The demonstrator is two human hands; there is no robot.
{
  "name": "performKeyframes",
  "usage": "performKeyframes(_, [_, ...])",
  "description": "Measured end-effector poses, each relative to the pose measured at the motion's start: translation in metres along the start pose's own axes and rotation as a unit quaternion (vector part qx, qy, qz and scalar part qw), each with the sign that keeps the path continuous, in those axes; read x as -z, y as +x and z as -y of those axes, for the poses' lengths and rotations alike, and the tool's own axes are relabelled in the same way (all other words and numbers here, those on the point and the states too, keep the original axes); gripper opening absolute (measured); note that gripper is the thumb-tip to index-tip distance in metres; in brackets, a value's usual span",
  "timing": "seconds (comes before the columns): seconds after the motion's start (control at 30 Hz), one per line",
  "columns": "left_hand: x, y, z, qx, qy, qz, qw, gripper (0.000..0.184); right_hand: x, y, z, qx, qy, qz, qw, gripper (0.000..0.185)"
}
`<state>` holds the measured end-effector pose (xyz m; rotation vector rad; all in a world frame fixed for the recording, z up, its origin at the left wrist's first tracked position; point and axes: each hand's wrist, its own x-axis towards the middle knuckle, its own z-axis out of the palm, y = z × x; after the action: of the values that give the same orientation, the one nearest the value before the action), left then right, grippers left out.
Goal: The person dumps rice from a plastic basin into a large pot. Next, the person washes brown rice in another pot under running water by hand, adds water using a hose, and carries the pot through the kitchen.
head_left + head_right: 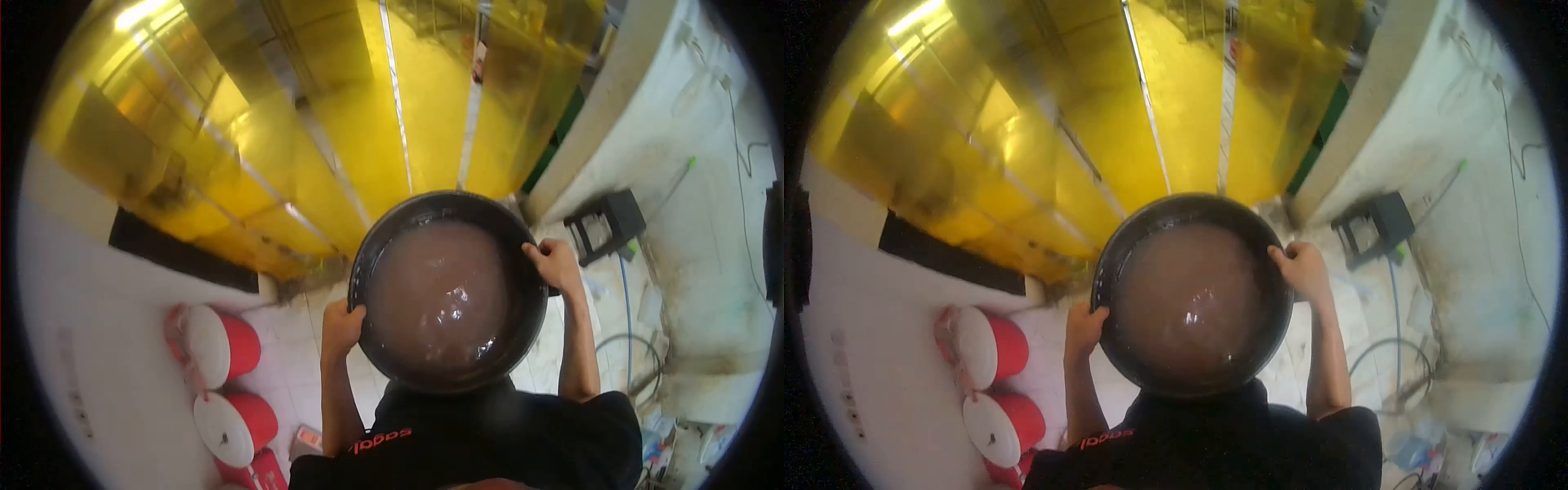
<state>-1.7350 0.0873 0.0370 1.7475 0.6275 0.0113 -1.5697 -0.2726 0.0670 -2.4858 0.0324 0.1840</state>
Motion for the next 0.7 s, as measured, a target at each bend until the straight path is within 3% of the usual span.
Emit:
performKeyframes(0.03, [0.003,0.065,-0.003,-0.024,0.033,-0.008,0.999,0.016,-0.015,0.061,0.019,0.020,-0.020,-0.031,0.999,0.046])
performKeyframes(0.13, [-0.006,0.156,-0.023,-0.053,0.105,-0.052,0.992,0.018,-0.013,0.167,0.061,-0.006,0.025,0.034,0.999,0.045])
performKeyframes(0.17, [-0.005,0.147,-0.015,-0.038,0.017,-0.054,0.998,0.018,-0.017,0.165,0.061,0.016,-0.029,0.013,0.999,0.045])
performKeyframes(0.27, [0.005,0.258,-0.047,0.030,0.023,-0.050,0.998,0.016,-0.036,0.281,0.105,0.051,0.002,0.024,0.998,0.046])
performKeyframes(0.37, [0.013,0.331,-0.052,0.011,0.026,-0.060,0.998,0.017,-0.064,0.356,0.117,0.025,0.032,0.050,0.998,0.047])
performKeyframes(0.43, [-0.003,0.412,-0.112,-0.034,0.022,-0.074,0.996,0.019,-0.056,0.439,0.150,-0.006,0.058,0.076,0.995,0.050])
performKeyframes(0.53, [-0.015,0.508,-0.183,0.045,0.065,-0.061,0.995,0.021,-0.062,0.546,0.174,-0.001,0.113,0.081,0.990,0.054])
performKeyframes(0.63, [-0.022,0.625,-0.209,0.008,-0.028,-0.056,0.998,0.020,-0.085,0.668,0.193,0.082,0.088,0.013,0.993,0.058])
performKeyframes(0.7, [-0.040,0.725,-0.228,-0.008,-0.040,-0.060,0.997,0.019,-0.092,0.754,0.210,0.055,0.095,0.034,0.993,0.061])
